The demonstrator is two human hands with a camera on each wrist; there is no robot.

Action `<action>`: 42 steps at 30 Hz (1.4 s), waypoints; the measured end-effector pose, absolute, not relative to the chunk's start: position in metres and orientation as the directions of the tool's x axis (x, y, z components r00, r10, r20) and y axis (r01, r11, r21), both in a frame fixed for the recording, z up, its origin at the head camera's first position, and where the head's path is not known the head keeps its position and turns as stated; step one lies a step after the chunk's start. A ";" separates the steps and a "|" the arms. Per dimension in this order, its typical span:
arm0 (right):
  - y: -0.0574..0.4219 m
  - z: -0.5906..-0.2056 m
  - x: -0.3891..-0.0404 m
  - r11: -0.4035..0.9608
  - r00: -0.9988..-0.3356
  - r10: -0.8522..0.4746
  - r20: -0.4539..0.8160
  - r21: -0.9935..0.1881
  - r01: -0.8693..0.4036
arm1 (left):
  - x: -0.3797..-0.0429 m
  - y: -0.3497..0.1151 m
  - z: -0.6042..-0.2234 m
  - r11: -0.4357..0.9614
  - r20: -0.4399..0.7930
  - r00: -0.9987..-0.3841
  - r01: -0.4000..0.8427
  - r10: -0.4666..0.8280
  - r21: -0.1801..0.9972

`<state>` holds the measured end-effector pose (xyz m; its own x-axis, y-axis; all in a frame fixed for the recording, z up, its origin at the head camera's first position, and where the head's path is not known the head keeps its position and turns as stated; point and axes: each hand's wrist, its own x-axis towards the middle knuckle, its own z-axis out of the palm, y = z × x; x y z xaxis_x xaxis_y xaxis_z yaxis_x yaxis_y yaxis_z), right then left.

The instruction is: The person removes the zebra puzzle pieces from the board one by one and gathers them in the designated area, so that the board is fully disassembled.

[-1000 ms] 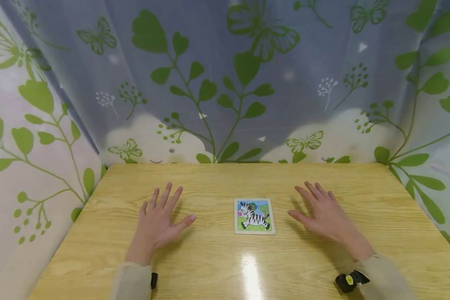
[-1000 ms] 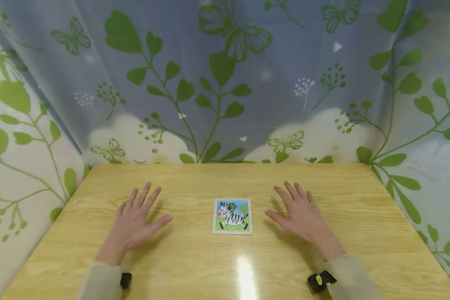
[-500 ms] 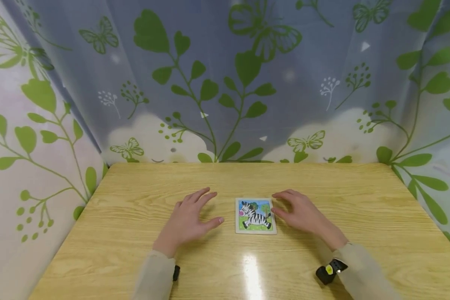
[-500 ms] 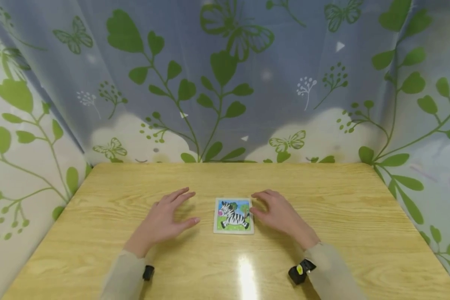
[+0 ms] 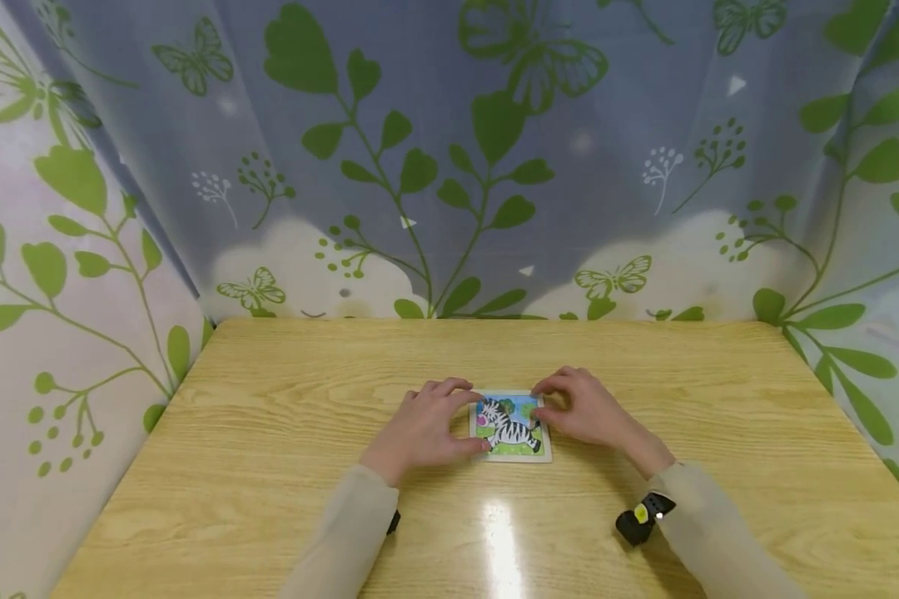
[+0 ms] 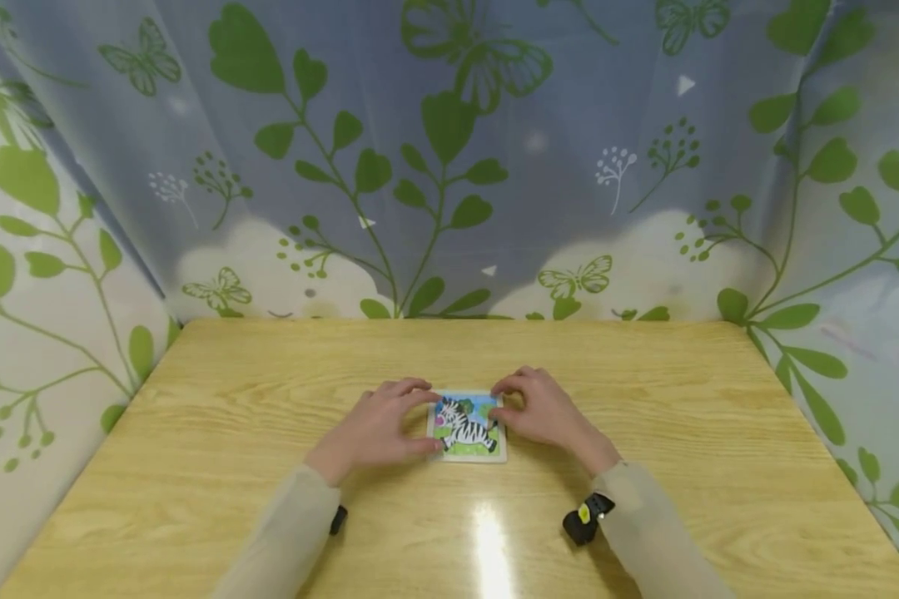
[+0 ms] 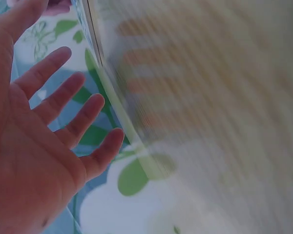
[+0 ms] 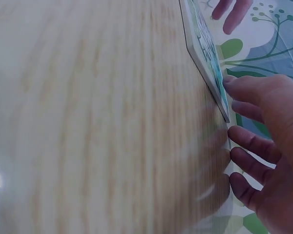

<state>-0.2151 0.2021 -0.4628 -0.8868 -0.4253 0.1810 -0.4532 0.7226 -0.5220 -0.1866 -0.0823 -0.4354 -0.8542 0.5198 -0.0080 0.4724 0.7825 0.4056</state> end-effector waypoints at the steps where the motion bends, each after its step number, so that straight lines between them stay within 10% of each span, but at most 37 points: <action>1: 0.202 -0.463 -0.215 0.727 -0.889 -0.424 0.172 -0.521 -0.448 | -0.187 -0.080 -0.435 0.782 -0.015 -0.850 0.478 0.527 0.400; 42: 0.191 -0.457 -0.229 0.790 -0.926 -0.374 -0.051 -0.541 -0.289 | -0.200 -0.061 -0.437 0.841 -0.164 -0.847 0.441 0.506 0.313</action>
<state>-0.2286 0.1909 -0.4571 -0.9262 -0.3737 -0.0506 -0.2891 0.7897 -0.5411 -0.1998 -0.0615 -0.4372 -0.8469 0.5057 -0.1642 0.4414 0.8409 0.3130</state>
